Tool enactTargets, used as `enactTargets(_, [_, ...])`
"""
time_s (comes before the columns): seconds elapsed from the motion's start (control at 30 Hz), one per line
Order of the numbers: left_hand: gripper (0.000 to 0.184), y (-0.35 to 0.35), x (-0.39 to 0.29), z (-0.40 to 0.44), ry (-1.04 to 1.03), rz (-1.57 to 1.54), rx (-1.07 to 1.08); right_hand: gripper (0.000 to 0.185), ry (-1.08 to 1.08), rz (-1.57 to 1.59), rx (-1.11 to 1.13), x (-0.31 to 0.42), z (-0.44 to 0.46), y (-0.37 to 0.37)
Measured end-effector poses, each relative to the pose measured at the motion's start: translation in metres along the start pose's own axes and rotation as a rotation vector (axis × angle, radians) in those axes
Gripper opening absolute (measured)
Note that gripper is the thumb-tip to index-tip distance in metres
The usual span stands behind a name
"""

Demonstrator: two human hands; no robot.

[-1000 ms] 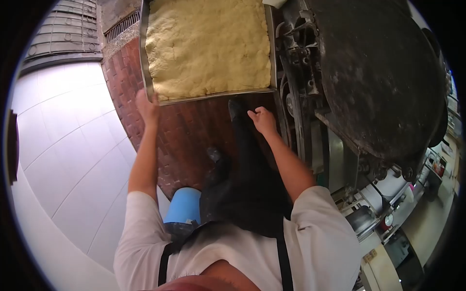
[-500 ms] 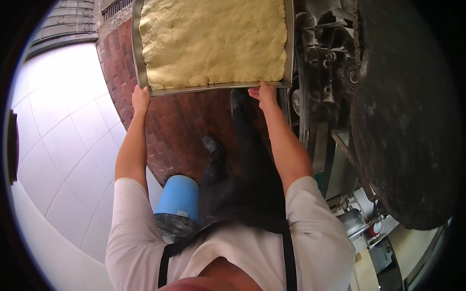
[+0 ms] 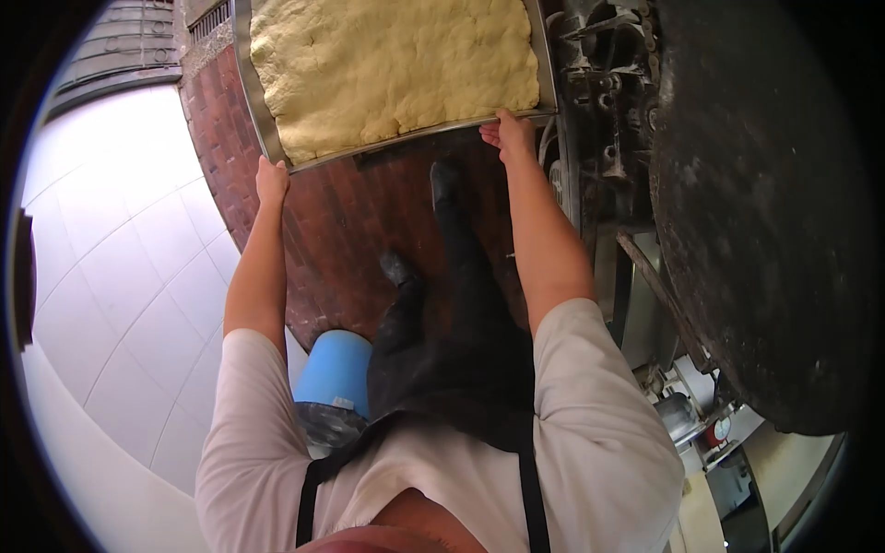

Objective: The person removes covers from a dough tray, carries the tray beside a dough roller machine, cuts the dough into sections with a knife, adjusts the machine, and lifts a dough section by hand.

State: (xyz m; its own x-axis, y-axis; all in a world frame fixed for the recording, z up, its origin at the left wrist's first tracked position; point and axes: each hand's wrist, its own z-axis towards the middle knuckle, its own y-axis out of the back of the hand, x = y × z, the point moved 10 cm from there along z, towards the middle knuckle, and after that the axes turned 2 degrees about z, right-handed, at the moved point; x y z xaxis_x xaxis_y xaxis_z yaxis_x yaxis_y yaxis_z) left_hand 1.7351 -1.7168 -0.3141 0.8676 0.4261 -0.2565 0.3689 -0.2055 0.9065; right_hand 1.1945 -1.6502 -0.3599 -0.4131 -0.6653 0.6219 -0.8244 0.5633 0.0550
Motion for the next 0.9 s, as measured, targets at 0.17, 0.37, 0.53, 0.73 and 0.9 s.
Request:
enactTargets(0.17, [0.034,-0.001,0.007,-0.008,-0.017,0.027,-0.011,0.027,-0.010,0.094,-0.003,-0.012,-0.005,0.007])
enactTargets(0.37, [0.037,-0.017,0.024,-0.040,0.026,0.004,0.049,0.028,-0.010,0.037,-0.072,-0.035,-0.019,0.030])
enactTargets(0.53, [0.041,-0.025,0.029,-0.060,0.092,-0.070,0.064,0.025,-0.066,-0.046,-0.060,-0.043,-0.016,0.037])
enactTargets(0.73, [0.045,-0.023,0.027,-0.046,0.212,-0.038,0.198,0.026,-0.132,-0.145,-0.085,-0.019,-0.027,0.026])
enactTargets(0.9, [0.054,-0.060,0.066,-0.021,0.235,0.083,0.489,0.031,-0.213,-0.211,-0.084,-0.025,-0.026,0.028])
